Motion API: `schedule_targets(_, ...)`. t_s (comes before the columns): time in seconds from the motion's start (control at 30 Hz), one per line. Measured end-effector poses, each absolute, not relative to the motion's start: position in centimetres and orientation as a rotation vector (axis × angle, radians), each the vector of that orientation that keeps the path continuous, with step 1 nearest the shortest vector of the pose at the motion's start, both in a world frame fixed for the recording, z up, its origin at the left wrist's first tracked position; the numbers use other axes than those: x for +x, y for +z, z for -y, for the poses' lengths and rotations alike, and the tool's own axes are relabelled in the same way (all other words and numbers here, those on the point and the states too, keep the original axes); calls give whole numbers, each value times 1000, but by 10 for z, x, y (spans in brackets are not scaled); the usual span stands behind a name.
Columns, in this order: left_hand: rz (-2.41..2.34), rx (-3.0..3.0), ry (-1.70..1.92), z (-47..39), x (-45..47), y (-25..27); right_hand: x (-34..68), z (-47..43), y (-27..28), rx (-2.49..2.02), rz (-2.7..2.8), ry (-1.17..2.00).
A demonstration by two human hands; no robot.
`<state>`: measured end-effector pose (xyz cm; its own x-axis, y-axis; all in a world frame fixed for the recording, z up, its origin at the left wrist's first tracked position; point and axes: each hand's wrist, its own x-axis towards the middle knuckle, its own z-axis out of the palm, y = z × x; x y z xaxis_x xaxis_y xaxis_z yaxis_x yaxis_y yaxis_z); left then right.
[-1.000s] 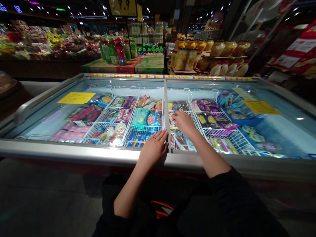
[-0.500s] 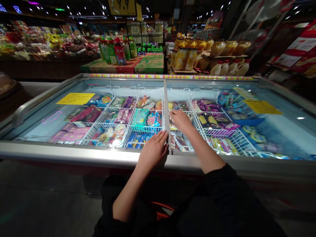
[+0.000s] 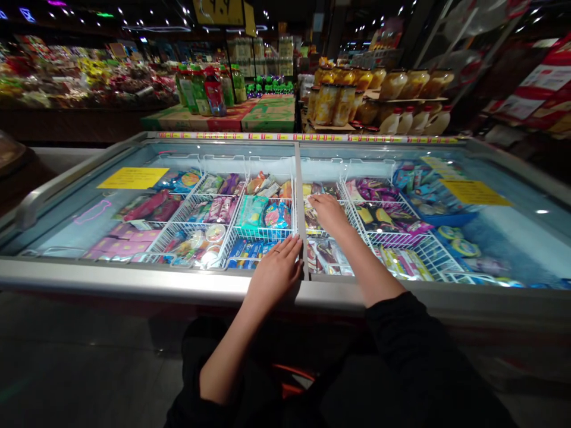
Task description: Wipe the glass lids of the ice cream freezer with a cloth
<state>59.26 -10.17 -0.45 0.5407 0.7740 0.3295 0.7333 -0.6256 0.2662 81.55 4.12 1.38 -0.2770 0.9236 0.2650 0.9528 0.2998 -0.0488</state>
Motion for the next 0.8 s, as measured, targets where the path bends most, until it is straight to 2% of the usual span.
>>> schedule_targets(0.17, -1323, 2678, 671, 101, 593, -8, 838, -15, 9, -1569, 2382, 7)
schedule_targets(0.37, -1331, 2670, 667, 101, 593, -8, 835, -41, 14, -1823, 2237, -129)
schedule_targets(0.5, -1335, 2655, 645, 102, 593, -3, 815, -63, 14, -1793, 2294, -128)
schedule_targets(0.8, -1292, 2479, 634, 92, 586, 8, 819, -51, 9, -1599, 2304, 4)
